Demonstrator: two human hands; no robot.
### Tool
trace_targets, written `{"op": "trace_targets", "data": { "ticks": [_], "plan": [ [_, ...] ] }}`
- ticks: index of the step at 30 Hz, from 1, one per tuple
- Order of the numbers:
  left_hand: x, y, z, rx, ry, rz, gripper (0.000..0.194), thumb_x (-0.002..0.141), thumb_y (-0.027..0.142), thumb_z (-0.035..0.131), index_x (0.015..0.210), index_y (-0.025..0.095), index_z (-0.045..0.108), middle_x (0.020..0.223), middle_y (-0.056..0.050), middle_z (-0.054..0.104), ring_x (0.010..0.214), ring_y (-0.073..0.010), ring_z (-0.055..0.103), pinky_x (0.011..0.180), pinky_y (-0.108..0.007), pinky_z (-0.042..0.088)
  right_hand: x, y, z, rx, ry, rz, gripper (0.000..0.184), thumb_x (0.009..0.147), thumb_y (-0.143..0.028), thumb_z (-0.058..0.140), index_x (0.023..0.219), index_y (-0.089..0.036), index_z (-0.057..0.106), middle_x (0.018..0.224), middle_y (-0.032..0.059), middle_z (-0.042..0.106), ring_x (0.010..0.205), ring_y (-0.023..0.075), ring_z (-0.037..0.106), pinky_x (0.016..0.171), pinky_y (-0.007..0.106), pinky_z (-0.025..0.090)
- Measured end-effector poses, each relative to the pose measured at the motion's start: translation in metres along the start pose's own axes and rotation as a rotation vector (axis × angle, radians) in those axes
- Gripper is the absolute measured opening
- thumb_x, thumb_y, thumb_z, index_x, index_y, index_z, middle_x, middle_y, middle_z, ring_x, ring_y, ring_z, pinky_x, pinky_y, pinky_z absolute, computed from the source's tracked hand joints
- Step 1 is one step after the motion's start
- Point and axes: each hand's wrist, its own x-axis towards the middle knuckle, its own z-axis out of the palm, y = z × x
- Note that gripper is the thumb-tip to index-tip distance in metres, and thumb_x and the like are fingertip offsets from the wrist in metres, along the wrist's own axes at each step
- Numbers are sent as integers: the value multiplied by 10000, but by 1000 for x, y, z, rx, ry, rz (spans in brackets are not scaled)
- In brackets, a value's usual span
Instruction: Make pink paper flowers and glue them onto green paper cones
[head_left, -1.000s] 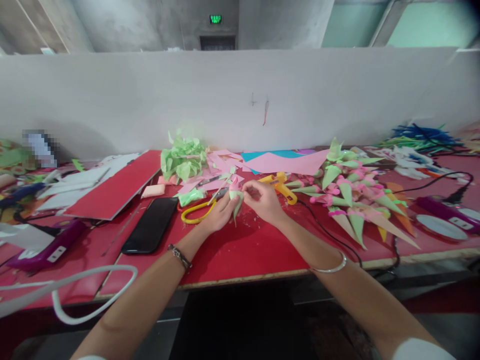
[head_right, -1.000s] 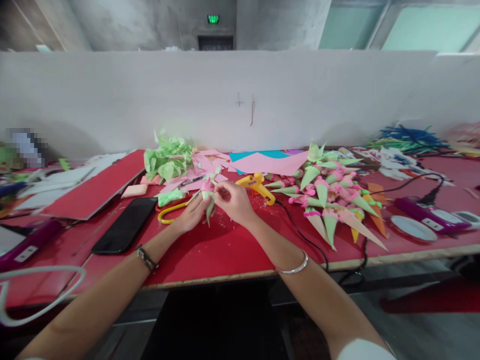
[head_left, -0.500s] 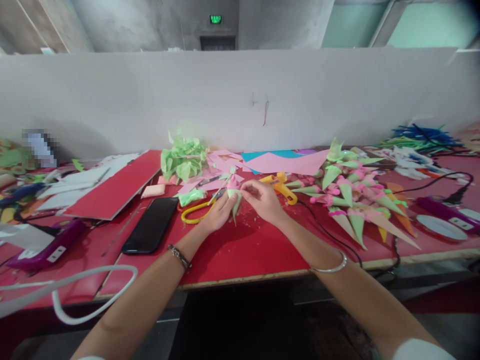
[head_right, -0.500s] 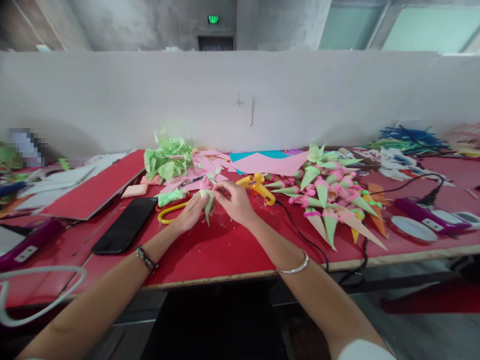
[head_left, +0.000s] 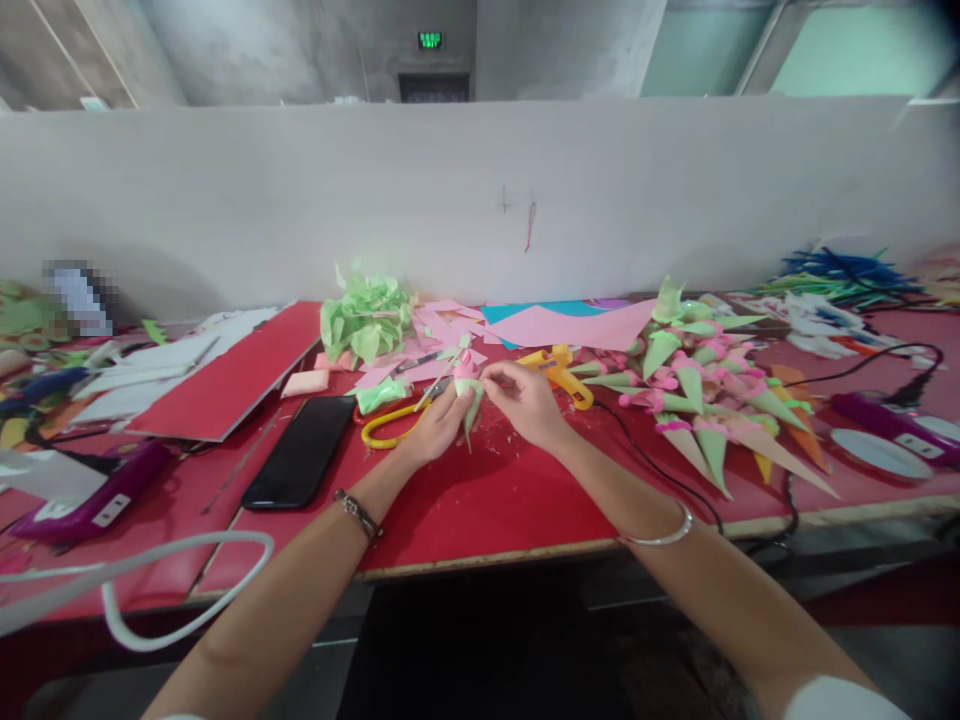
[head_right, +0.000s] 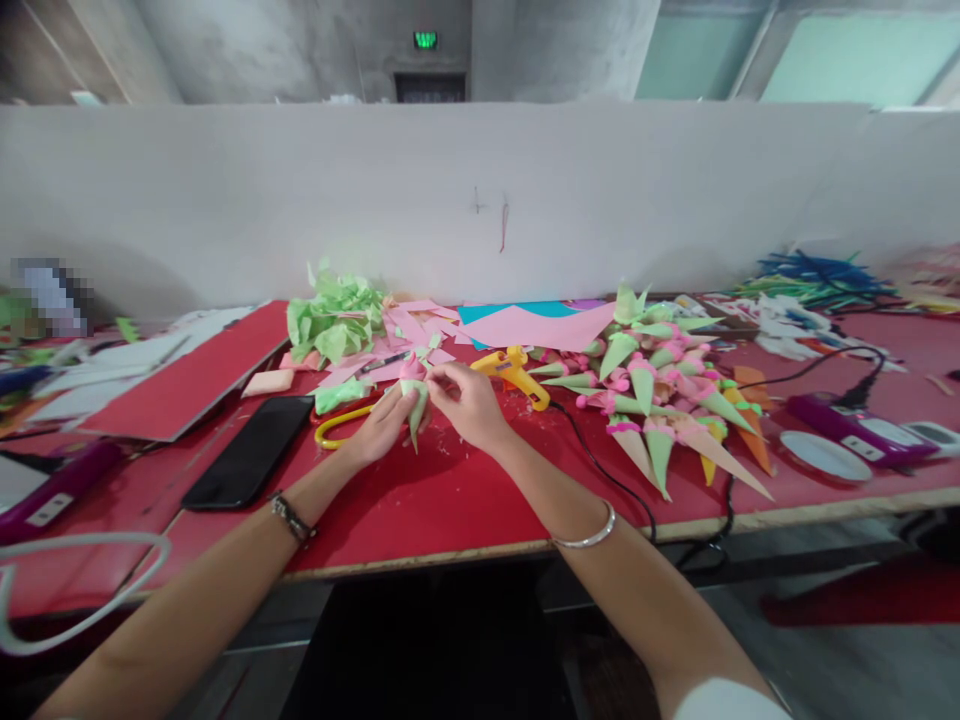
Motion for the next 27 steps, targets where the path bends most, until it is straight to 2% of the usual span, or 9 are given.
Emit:
{"op": "trace_targets", "data": {
  "ticks": [6,12,19,27],
  "plan": [
    [0,3,0,-8,-2,-4,357,867,475,296,761,151,401,588,32,464,397,-41,397,371,-175,338,1,-1,0,-52,20,-1,112,778,-240,463,743,-176,548,733,24,594,660,130,555,572,232,438],
    [0,3,0,-21,10,-14,369,858,491,307,757,150,408,578,30,469,392,-41,398,367,-173,345,2,-1,0,-10,24,33,133,788,-246,444,749,-182,553,706,19,588,607,124,546,551,242,445],
    [2,1,0,-44,8,-20,397,842,519,314,733,149,405,569,28,471,397,-48,408,360,-179,350,1,-3,0,68,-21,31,106,731,-288,568,740,-191,527,696,2,571,649,125,565,616,255,476],
    [2,0,0,-67,-10,-19,390,851,506,304,721,151,400,551,33,460,385,-44,396,345,-172,335,1,-1,-1,20,2,35,110,774,-286,520,750,-185,557,731,20,591,689,137,568,630,262,462]
  ]
}}
